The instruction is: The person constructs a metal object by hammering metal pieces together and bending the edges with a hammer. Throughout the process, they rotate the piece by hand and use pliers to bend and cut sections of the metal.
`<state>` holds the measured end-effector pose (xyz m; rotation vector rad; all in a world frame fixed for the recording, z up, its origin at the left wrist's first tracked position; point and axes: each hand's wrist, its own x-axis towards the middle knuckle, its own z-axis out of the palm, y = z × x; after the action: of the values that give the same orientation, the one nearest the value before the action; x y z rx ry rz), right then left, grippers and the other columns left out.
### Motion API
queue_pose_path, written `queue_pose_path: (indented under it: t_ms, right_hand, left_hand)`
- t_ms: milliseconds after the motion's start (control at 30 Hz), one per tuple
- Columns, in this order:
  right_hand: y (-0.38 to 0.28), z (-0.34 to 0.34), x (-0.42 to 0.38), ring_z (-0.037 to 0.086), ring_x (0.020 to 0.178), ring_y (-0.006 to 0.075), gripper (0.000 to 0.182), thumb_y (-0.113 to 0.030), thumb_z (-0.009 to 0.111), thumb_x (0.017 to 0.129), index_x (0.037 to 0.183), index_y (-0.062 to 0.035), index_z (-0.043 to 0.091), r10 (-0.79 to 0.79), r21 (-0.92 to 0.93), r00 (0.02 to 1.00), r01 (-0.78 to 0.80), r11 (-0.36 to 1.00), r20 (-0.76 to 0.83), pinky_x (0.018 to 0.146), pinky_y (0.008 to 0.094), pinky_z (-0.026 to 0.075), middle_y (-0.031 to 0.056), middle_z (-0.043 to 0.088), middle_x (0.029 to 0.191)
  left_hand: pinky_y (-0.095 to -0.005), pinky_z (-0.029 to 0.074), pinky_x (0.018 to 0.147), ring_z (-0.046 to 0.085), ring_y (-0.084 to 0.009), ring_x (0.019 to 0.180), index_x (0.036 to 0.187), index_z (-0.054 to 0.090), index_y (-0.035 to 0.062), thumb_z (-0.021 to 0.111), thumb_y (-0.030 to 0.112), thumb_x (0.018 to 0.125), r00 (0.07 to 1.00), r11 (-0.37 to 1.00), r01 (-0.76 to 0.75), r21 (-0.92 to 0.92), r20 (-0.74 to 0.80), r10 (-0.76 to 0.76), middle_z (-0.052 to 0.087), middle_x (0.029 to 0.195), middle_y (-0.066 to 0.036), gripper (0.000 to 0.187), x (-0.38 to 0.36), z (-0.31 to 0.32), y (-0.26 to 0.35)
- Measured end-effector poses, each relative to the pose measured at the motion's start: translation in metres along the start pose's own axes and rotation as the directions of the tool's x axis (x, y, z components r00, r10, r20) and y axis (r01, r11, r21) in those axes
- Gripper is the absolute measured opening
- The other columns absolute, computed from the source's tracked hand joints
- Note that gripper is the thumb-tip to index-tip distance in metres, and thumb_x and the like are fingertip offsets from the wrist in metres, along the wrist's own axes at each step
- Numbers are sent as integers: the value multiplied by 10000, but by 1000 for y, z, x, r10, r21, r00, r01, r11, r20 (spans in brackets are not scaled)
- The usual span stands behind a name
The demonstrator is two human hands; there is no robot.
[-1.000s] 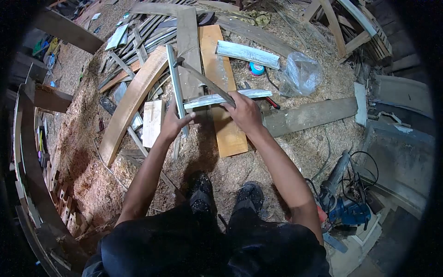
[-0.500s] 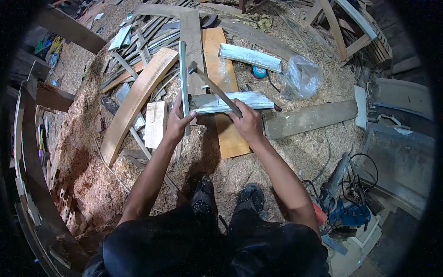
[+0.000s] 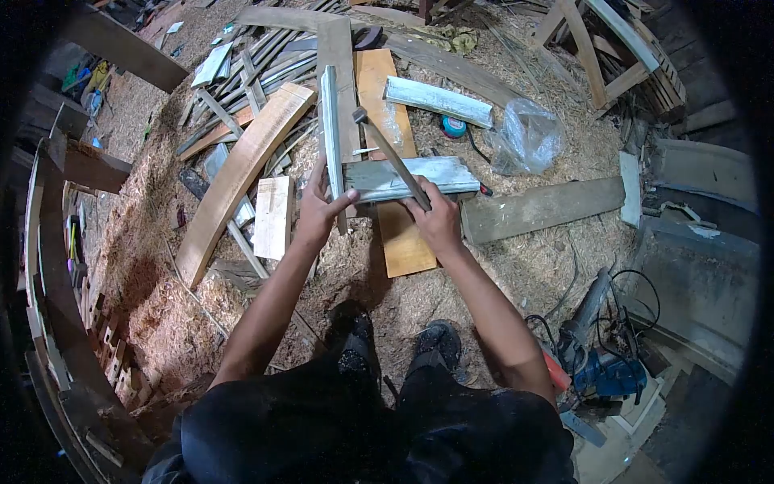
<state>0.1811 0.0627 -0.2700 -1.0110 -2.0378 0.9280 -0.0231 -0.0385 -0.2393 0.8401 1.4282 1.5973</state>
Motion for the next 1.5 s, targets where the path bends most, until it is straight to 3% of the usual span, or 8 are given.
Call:
queue_pose_path:
  t_ms: [267,467,700,1233,1333,1400,1467,1500]
  right_hand:
    - [-7,-1,-7,676,1056,291,406,-146,732,855,1226,-22,622,16,88,1000,-17,996,14,867,362,534,201,678,1146]
    - [-36,-12,-39,601,695,123,241,-192,689,903,1028,12,657,251,170,968,-252,953,28,628,287,474,105,665,795]
    - [-30,-15,-44,544,678,107,294,-278,727,894,922,-12,604,228,331,966,-176,927,-124,599,291,455,34,602,751]
    - [-71,-22,89,646,813,171,391,-150,763,844,1091,59,544,225,498,912,-27,867,-343,745,296,511,120,673,921]
    - [-82,-28,97,640,793,121,327,-105,734,865,1092,56,562,195,645,967,-45,763,-162,724,246,508,76,680,896]
    - [-82,-29,103,628,763,103,315,-113,734,867,1090,40,573,196,611,979,-126,782,-49,692,235,503,55,674,864]
    - [-60,-22,108,579,672,68,302,-130,740,867,1082,13,582,98,615,995,-80,784,3,588,220,470,42,663,837]
    - [-46,-21,110,566,653,60,297,-132,742,866,1075,9,585,79,568,997,-78,819,23,566,217,460,40,661,834]
  left_hand:
    - [-337,458,907,553,-179,1082,1412,413,-5,639,199,918,978,969,87,-233,-166,-128,594,1179,-93,580,0,3,-37]
    - [-295,516,766,622,-191,941,1303,490,4,537,169,975,943,915,185,-358,-198,-268,615,1084,-105,370,-4,7,-52]
    - [-357,383,1049,493,-248,1243,1455,325,-44,459,25,963,964,911,68,-406,-209,-165,457,1409,-181,515,-11,16,-46]
    - [-413,397,1072,410,-281,1327,1484,85,59,550,-58,917,879,920,-281,-273,-457,133,352,1458,-231,743,-25,71,-34]
    - [-403,400,1073,370,-299,1370,1478,119,15,590,-40,906,936,931,-134,-339,-351,7,352,1459,-236,743,-42,72,-41]
    - [-350,516,883,585,-255,1158,1310,435,-28,610,78,940,952,920,208,-332,-149,-269,594,1223,-200,424,-56,68,-32]
    - [-321,552,762,694,-210,962,1145,598,-34,616,148,957,754,760,649,-39,163,-636,692,1066,-181,263,-57,40,2]
    - [-297,529,608,691,-131,696,929,677,9,598,232,973,868,870,490,55,64,-493,710,762,-86,241,-54,33,6]
